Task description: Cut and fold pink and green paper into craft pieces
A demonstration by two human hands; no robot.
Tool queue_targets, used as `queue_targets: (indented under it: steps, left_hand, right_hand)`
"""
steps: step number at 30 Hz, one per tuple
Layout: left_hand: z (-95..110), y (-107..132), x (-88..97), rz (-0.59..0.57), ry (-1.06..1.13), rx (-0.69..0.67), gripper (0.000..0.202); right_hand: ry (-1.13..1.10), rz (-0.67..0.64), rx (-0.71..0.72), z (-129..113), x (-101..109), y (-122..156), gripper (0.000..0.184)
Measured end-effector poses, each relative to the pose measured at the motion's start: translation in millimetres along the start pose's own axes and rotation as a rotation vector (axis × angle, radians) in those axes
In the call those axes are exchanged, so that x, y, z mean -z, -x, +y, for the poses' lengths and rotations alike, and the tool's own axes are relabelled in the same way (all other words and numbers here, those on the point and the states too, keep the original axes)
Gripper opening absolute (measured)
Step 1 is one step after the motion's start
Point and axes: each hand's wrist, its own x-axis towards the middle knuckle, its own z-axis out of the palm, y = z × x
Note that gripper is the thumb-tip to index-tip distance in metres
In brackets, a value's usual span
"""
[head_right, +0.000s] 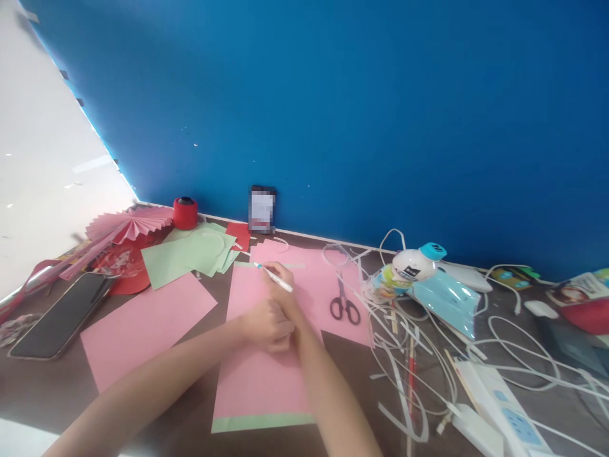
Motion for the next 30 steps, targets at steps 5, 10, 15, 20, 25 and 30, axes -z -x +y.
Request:
queue_targets:
  steps: [5,10,15,20,25,30]
  left_hand:
    - [-4.6,-4.0,12.9,-0.201,-0.022,0.172,0.022]
    - [-8.4,-10.1,23.1,-0.251,0.04,0.276,0.017]
    - [-2.8,-10.9,17.1,-0.284,0.041,0.323,0.021]
    - [-1.2,-10.2,9.0,-0.285,0.089,0.344,0.023]
    - [-3.2,-11.5,10.6,-0.289,0.103,0.311,0.027]
    - [-4.1,-12.4,12.9,-0.29,0.157,0.324,0.024]
  right_hand:
    - [-0.179,0.035,-0.154,18.8,19.7,-17.9,0.017]
    - [-0.16,0.106,-0.144,21.2,49.1,-28.0,0.015]
    - [0.029,0.287,-0.071,6.0,56.5,-25.1,0.018]
    - [-0.059,0.075,-0.114,-1.1,31.1,-14.8,0.029]
    - [-0.112,0.089,-0.13,8.0,14.7,-15.6,0.027]
    - [-0.049,-0.08,-0.124,21.6,12.5,-17.7,0.019]
